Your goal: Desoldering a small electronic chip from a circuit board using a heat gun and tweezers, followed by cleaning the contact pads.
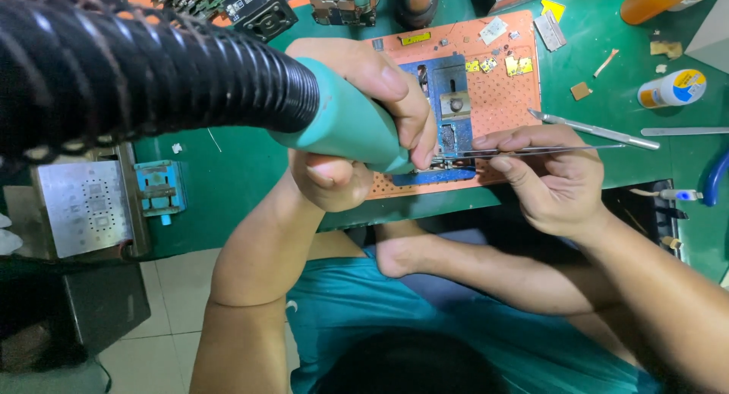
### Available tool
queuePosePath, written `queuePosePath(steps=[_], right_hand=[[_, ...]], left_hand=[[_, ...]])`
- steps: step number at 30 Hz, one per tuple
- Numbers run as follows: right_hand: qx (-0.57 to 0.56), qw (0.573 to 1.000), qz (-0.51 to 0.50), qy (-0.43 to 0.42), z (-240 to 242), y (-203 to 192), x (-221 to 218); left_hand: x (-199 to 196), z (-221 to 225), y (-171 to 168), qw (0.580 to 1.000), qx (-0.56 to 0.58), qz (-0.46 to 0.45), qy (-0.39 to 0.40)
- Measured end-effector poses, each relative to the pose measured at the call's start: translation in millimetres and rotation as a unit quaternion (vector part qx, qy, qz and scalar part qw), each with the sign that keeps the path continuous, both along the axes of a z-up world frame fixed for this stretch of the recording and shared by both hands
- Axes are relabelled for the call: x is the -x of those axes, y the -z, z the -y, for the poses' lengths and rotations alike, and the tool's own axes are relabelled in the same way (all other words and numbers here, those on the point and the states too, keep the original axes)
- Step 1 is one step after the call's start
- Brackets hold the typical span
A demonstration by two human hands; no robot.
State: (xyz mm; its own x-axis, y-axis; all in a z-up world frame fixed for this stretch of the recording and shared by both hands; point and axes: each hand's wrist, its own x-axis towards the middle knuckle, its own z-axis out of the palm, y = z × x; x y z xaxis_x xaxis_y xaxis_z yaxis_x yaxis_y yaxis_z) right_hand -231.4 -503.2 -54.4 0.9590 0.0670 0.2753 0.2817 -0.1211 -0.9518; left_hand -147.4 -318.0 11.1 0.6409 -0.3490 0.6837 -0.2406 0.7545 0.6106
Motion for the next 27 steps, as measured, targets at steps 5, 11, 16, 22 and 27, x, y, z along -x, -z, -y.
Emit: queuePosePath(steps=[5,11,16,22,27], right_hand=[[0.005,1.000,-0.007,-0.001,-0.4,-2.0,-0.3],[0.001,1.000,-0.004,-0.003,0.3,-0.2,-0.1],[-0.002,1.000,-0.004,-0.002,0.9,1.0,0.3],[0.002,1.000,-0.003,0.002,1.9,3.0,0.6],[-0.003,1.000,-0.003,0.007,1.1,3.3,0.8]], left_hand=[[0.9,0.6,-1.6,1.000,-0.023,0.018,-0.009],[-0.8,2.2,-0.4,1.000,-0.015,0.013,-0.005],[-2.3,2.9,2.3,1.000,0.008,0.001,0.019],[-2.2,4.1,3.2,1.000,0.009,0.001,0.012],[-2.3,3.0,4.5,0.999,-0.015,-0.012,0.026]])
